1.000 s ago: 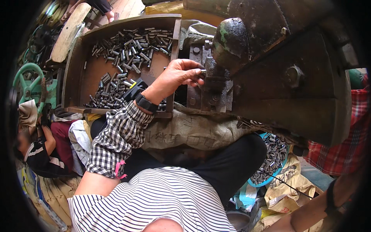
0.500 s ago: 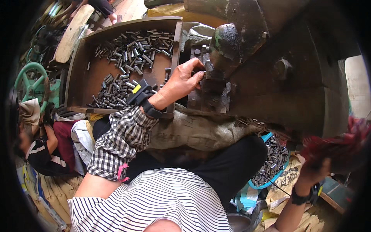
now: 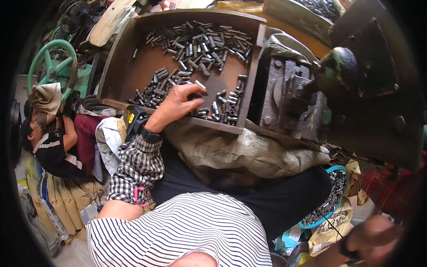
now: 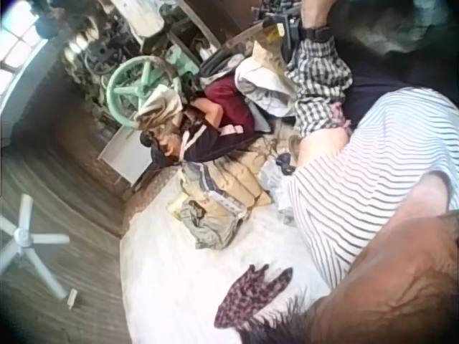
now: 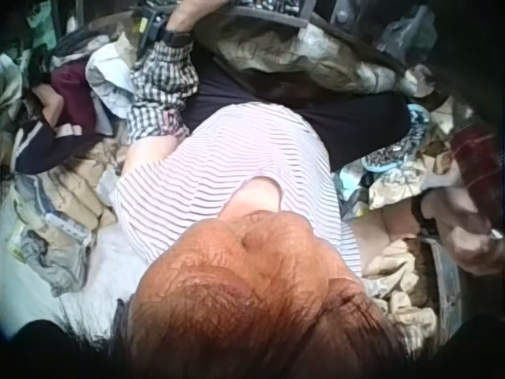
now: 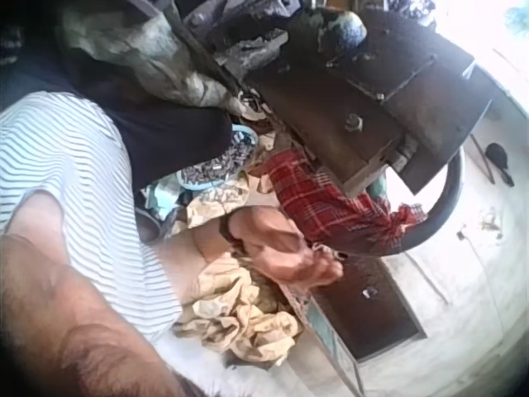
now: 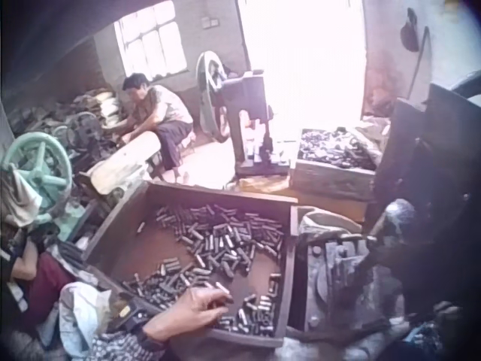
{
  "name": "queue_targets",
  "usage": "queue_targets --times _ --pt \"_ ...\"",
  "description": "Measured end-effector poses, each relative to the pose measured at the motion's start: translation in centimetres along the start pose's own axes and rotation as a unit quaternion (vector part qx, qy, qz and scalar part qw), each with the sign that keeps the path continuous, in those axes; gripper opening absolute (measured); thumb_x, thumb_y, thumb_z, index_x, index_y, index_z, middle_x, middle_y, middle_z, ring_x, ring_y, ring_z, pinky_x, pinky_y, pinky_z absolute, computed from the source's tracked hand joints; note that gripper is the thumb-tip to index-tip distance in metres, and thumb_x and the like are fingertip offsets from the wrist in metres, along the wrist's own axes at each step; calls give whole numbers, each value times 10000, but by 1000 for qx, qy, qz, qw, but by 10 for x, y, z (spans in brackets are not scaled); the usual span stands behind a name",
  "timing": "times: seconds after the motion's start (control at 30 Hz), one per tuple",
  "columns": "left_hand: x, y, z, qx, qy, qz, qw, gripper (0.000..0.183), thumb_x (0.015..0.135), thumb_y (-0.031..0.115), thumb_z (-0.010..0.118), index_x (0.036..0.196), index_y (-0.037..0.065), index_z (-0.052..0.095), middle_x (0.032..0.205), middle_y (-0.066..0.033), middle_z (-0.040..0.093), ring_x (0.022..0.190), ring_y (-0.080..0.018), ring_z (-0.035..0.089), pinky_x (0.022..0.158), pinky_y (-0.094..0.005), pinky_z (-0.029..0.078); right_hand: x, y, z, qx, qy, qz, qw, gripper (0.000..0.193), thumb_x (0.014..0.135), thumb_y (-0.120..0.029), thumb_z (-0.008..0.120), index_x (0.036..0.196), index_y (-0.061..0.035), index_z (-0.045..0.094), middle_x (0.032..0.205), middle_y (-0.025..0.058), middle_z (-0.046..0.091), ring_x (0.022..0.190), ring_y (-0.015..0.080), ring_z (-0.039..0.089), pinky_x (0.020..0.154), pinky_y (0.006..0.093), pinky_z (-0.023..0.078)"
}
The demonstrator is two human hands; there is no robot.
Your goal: Manually inserting metal cylinders into a press machine for processing on a fabrication floor.
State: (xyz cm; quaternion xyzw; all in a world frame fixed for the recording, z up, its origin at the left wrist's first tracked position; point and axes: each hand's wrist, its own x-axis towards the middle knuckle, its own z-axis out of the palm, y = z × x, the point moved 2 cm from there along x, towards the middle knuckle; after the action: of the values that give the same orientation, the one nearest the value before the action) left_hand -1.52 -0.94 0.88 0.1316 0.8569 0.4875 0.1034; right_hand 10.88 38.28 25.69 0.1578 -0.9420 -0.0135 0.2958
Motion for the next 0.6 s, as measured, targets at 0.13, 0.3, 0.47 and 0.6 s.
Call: queue_targets --times 0.13,0.3,0.47,0.6 --pt "-7 -2 -5 199 0 60 978 208 756 99 701 952 50 649 884 -127 659 843 -308 641 730 -388 501 9 -113 96 266 -70 -95 957 175 737 -76 697 905 -41 668 972 90 637 799 267 607 692 343 496" --pt "-5 -9 -16 211 -43 49 975 220 741 176 726 914 58 656 841 -108 661 829 -304 640 711 -404 496 24 -188 245 282 -210 -94 931 129 757 -105 686 759 -43 572 753 130 604 727 298 630 622 401 497" --pt "8 -12 -1 277 -98 64 954 246 714 236 740 870 62 663 816 -108 663 821 -315 645 700 -431 496 28 -209 296 230 -299 -134 917 129 757 -139 669 776 -34 596 758 157 643 754 320 658 645 413 516" --pt "13 -8 14 326 -86 66 939 127 722 166 680 782 57 652 801 -128 667 818 -336 655 692 -450 513 28 -211 306 249 -296 -112 915 133 731 -124 668 790 -28 597 767 166 653 782 343 655 666 423 519"
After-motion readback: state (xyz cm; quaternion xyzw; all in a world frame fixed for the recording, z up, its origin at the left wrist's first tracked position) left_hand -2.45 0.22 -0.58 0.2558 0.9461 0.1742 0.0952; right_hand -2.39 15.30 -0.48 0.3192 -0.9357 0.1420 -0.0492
